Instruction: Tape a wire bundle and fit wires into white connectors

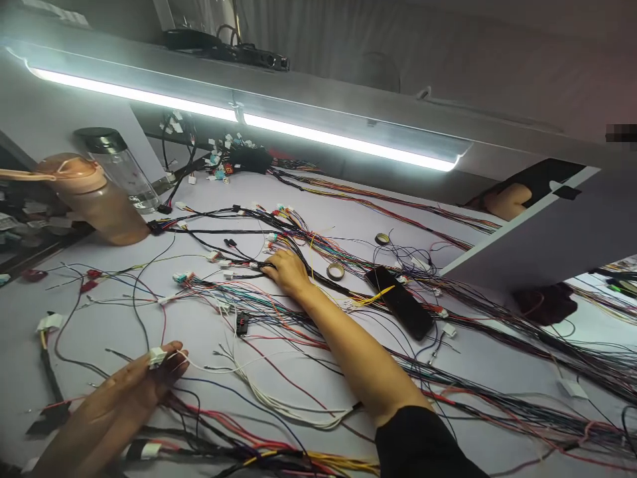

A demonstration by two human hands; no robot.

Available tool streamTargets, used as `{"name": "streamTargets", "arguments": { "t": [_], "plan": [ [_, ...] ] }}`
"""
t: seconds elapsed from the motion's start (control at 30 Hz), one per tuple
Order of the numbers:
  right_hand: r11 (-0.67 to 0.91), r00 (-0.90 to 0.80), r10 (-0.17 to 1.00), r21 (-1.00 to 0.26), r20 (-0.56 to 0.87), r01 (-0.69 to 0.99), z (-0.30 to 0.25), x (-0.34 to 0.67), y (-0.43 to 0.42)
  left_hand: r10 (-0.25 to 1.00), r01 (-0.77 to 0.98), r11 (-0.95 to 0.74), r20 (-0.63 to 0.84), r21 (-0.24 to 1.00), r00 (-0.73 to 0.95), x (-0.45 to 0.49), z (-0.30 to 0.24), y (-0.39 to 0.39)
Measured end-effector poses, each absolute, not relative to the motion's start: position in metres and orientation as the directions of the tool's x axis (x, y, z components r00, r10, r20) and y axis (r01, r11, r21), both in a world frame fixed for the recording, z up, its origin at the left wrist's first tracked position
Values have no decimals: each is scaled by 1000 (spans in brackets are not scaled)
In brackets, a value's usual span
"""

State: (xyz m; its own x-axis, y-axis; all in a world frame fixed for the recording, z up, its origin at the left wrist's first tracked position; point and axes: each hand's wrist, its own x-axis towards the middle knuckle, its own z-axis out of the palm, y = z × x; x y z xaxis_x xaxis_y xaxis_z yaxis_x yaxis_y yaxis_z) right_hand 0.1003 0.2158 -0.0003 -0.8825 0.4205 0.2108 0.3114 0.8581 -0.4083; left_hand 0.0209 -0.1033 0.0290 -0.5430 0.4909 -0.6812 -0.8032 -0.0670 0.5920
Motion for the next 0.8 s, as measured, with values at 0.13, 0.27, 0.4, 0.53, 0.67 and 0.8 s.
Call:
{"name": "streamTargets", "arguments": {
  "t": [0.13,0.27,0.4,0.53,0.67,0.8],
  "plan": [
    [828,-851,476,-440,223,348,-4,97,217,512,-799,-54,-671,599,-537,19,24,-105],
    [803,-825,515,-468,232,369,-6,95,217,499,-794,-36,-677,607,-541,18,21,-105],
    [794,-816,528,-480,237,374,-7,95,218,505,-781,-32,-664,624,-551,18,20,-106],
    [793,-816,528,-480,235,375,-6,96,218,520,-773,-19,-654,635,-550,18,19,-107],
    [787,-809,542,-474,227,394,-6,94,218,566,-752,-13,-615,659,-549,16,15,-109],
    [779,-797,561,-469,225,416,-9,92,218,566,-747,-8,-612,665,-552,15,9,-112]
  ]
}}
